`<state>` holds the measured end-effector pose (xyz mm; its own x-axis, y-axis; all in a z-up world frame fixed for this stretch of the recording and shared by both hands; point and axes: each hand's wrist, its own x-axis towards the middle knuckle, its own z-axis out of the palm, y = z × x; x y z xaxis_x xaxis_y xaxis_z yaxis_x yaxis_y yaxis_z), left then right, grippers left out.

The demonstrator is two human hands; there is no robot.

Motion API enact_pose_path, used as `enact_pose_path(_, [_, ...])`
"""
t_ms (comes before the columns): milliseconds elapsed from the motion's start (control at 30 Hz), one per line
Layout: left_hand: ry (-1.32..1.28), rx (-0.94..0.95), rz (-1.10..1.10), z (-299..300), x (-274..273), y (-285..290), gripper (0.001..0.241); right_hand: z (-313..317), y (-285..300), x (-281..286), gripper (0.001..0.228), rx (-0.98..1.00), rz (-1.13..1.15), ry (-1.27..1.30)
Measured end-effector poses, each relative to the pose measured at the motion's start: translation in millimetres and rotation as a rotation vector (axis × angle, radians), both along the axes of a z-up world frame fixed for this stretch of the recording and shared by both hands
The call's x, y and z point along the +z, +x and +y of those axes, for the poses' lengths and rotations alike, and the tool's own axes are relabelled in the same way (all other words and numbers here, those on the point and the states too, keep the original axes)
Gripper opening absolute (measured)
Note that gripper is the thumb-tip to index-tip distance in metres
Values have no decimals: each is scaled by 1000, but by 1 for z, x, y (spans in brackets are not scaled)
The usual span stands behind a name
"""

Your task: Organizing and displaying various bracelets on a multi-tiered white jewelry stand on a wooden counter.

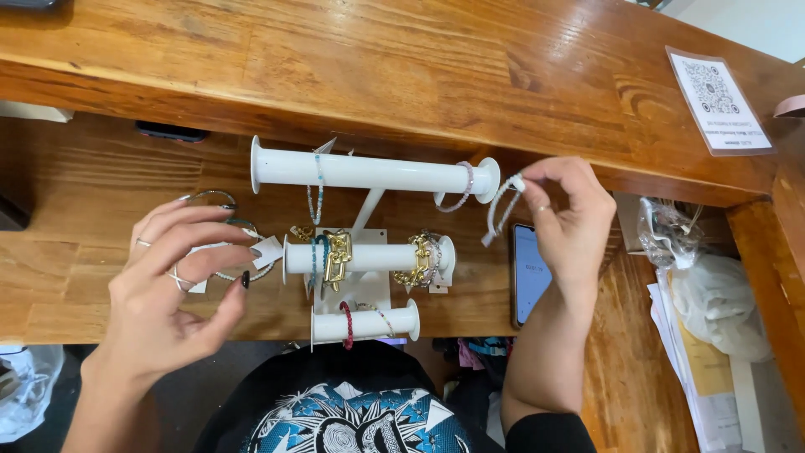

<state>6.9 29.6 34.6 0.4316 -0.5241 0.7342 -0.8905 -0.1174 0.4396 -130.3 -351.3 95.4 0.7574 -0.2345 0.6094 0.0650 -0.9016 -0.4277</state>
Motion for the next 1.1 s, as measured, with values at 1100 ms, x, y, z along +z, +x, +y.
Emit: enact_pose_path(1100, [90, 66, 121, -1, -32, 10, 13, 42, 48, -58, 42, 12, -250, 1110])
